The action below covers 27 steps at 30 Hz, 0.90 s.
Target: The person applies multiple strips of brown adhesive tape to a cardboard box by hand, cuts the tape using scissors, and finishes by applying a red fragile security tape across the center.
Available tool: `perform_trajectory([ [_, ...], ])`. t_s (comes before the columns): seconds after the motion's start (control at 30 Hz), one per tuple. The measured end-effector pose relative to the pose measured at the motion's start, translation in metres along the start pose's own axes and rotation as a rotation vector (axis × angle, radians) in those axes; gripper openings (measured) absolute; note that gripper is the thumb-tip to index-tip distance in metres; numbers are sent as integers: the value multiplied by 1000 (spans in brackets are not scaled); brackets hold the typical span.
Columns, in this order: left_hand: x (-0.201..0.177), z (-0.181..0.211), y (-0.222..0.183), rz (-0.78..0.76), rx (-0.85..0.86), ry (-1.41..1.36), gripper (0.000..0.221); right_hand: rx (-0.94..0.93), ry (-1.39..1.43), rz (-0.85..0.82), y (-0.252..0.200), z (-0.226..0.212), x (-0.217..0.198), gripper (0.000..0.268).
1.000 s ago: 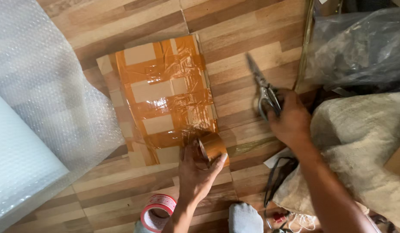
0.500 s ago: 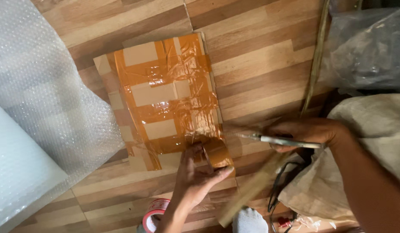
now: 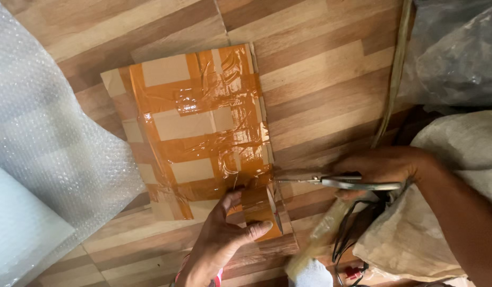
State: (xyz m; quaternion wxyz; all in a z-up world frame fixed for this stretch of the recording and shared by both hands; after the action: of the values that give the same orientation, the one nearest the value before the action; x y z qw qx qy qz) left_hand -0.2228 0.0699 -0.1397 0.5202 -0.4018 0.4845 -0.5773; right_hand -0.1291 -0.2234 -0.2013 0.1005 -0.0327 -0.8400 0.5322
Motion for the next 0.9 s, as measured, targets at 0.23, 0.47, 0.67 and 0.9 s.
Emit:
perform_trajectory([
  [0.23, 3, -3, 3, -19, 13, -68, 107, -330, -48, -91, 31, 0, 12, 37],
  [0.47, -5, -1, 4, -65, 78, -35, 86, -335, 139, -65, 10, 3, 11, 40],
  [0.67, -6, -5, 9, -122, 91, -113, 88, -294, 48, -56, 26, 2, 21, 42],
  [0.9, -8, -11, 13, -112, 43, -78, 98, -272, 170, -115, 32, -11, 19, 47],
])
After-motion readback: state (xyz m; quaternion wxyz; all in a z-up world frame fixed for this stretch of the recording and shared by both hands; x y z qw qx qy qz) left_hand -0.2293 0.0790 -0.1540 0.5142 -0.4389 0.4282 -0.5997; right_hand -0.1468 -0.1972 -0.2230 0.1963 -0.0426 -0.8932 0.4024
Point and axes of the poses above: each hand's wrist, its own y-axis towards the middle knuckle, its own x-axis out of the palm, z = x × y, the point moved 5 cm from there along y, towards the middle knuckle, and after that the axes turned 3 degrees about z, right-handed, at the moved point
